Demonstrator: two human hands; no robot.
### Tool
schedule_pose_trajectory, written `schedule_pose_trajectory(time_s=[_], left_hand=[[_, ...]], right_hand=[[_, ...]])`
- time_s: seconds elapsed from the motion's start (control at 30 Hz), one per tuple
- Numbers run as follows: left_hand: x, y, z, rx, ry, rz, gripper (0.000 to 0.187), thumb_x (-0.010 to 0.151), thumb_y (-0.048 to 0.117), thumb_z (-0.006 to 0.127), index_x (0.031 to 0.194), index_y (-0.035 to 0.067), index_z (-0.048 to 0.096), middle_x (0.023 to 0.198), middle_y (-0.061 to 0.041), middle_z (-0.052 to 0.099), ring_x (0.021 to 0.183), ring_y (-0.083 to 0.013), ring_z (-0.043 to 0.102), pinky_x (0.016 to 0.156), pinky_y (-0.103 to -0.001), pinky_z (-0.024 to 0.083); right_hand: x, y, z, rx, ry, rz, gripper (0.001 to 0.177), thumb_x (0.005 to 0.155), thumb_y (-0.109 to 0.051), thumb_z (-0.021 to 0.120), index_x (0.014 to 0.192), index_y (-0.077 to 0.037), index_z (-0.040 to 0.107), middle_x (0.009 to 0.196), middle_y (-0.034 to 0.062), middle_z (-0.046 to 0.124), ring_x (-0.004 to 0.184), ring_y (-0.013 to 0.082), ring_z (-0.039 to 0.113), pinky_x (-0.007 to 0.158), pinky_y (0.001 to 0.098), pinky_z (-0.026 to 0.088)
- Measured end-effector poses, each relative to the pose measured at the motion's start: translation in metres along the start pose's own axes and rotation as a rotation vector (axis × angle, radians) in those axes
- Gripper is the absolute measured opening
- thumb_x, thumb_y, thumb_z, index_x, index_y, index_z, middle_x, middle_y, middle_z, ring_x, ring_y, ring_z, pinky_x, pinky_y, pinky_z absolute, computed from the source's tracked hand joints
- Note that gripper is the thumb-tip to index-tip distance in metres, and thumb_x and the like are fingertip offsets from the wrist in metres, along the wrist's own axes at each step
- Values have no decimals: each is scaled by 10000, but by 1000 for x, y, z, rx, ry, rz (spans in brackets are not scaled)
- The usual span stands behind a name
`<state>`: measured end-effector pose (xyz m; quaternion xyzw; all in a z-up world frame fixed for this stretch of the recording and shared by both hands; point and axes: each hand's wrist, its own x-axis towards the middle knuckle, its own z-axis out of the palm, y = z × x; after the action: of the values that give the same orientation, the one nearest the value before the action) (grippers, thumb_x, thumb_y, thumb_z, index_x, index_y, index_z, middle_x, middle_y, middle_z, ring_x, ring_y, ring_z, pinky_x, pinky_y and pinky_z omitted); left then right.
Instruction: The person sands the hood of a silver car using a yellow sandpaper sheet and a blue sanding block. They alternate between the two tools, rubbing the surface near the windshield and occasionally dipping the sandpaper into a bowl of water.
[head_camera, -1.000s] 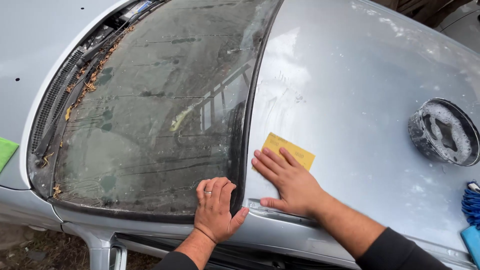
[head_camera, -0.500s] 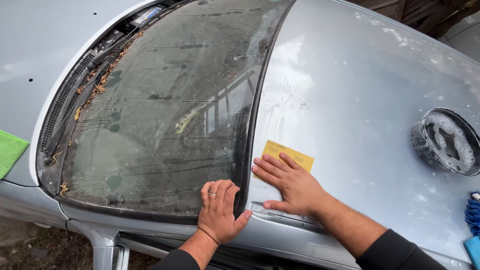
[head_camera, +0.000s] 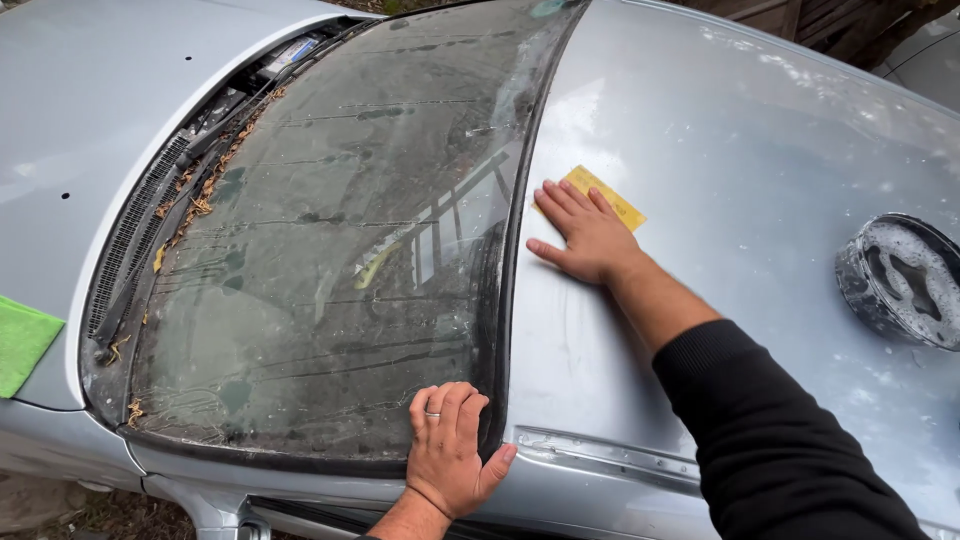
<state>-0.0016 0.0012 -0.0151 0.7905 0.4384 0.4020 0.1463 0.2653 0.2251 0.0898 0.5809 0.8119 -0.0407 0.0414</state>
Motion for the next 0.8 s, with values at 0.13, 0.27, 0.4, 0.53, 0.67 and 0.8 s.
schedule_pose_trajectory(time_s=[0.13,0.27,0.4,0.53,0.67,0.8], left_hand=[[-4,1,-3,6,-19,-10,621,942,583,545,1233,34,554,1272,-146,516,1260,-328,451,1158,-569,223],[4,-6,2,-15,-8,-9,634,929,597,550,1216,32,555,1258,-143,519,1251,-320,455,1134,-569,221],[1,-2,1,-1,-4,-14,632,946,597,530,1222,29,558,1269,-156,529,1248,-347,456,1143,-568,224],[-12,-2,1,-38,-58,-21,640,958,606,525,1222,23,556,1272,-153,527,1256,-338,479,1144,-575,229],[-9,-13,13,-11,5,-9,663,964,626,510,1223,16,553,1255,-163,516,1244,-332,479,1127,-586,228],[-8,-4,7,-40,-72,-42,660,963,628,508,1218,22,558,1246,-157,522,1249,-333,486,1134,-595,231]], right_hand=[[-18,-18,5,-14,1,-50,920,930,-734,380,1620,-138,259,1694,93,219,1566,261,137,1248,489,66],[-44,-43,-4,-87,-96,-149,996,867,-803,422,1612,-166,244,1673,70,205,1554,235,119,1245,471,53],[16,5,-2,-11,-34,-8,956,906,-778,366,1624,-163,235,1714,70,187,1582,240,120,1268,468,59],[-11,-10,4,-43,-51,3,965,896,-789,362,1619,-164,233,1697,61,178,1567,239,111,1250,470,47],[0,-12,-5,-95,-106,-109,989,859,-809,393,1613,-189,234,1683,41,182,1553,225,120,1244,464,52],[52,38,-2,-34,-41,28,943,903,-779,356,1615,-171,249,1705,59,196,1578,239,134,1262,478,69]])
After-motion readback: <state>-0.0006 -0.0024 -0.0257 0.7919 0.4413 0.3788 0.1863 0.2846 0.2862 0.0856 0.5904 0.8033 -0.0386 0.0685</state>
